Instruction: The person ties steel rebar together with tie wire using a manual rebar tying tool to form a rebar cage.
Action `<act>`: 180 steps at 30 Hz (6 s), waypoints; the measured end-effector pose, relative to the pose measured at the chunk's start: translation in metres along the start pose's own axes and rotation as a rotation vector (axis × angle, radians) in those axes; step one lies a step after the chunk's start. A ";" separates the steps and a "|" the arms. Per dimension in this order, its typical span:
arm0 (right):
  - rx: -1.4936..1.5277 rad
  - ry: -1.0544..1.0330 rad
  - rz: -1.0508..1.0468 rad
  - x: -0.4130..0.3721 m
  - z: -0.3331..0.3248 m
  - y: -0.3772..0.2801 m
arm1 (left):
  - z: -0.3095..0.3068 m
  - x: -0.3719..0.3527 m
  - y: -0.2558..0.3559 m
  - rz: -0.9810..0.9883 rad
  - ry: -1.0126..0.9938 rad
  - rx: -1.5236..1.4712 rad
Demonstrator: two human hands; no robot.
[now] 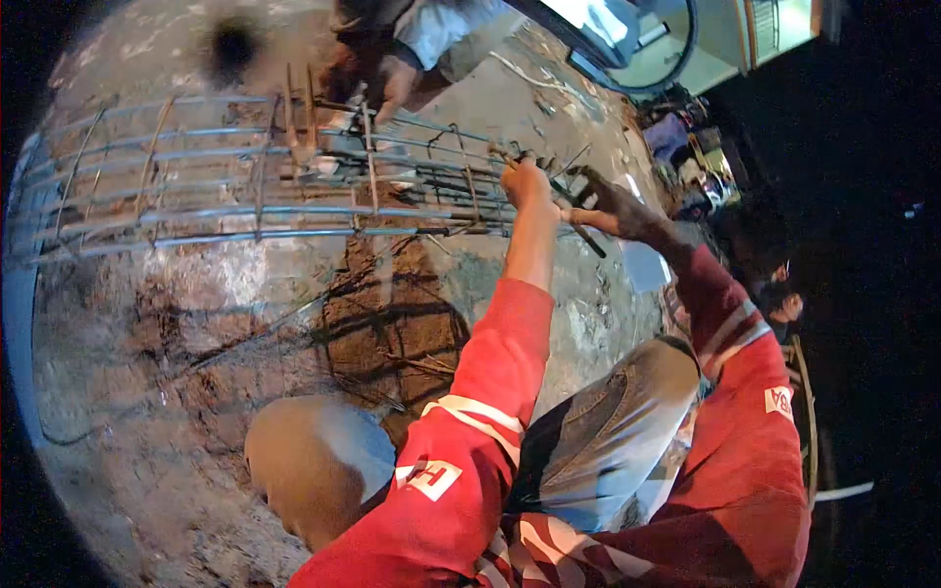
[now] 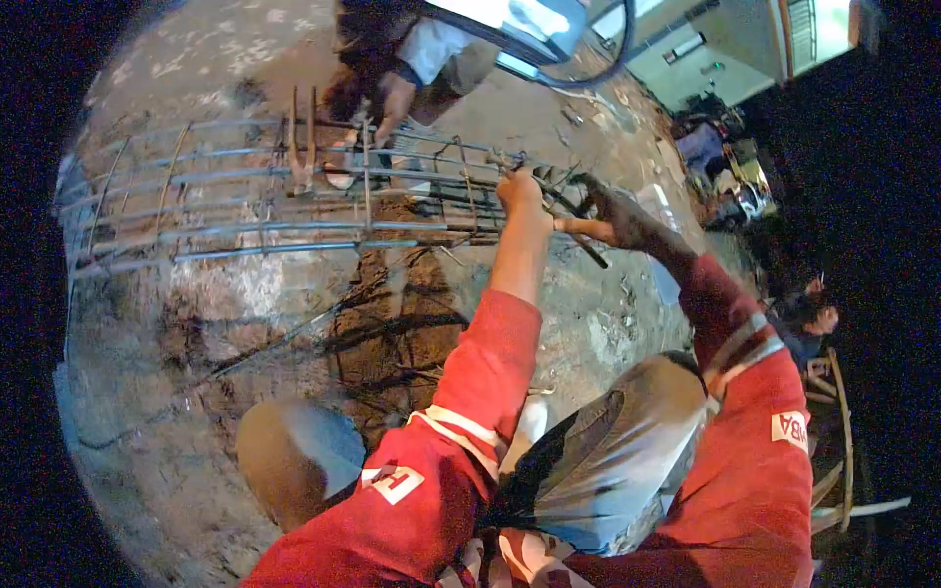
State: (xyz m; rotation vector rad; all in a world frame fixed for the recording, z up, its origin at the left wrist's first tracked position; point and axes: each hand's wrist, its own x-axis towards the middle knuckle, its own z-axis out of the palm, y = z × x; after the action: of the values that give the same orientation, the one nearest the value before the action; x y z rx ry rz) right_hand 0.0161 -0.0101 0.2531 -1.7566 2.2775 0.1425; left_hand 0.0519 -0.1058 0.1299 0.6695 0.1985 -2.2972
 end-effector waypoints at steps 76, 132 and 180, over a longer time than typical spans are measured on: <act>0.985 0.289 -0.080 -0.112 0.144 0.285 | 0.035 0.035 -0.133 0.230 -0.808 1.527; 0.657 0.713 -0.648 0.101 0.180 0.117 | -0.023 0.089 0.037 1.074 0.122 2.011; 0.317 0.615 -0.185 0.148 0.100 0.146 | -0.021 0.072 0.028 1.138 -0.455 1.987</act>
State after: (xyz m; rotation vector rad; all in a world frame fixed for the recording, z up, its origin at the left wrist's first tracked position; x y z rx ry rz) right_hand -0.1443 -0.0870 0.1058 -2.0051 2.3046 -0.8555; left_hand 0.0360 -0.1634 0.0761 0.6728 -2.1977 -0.7634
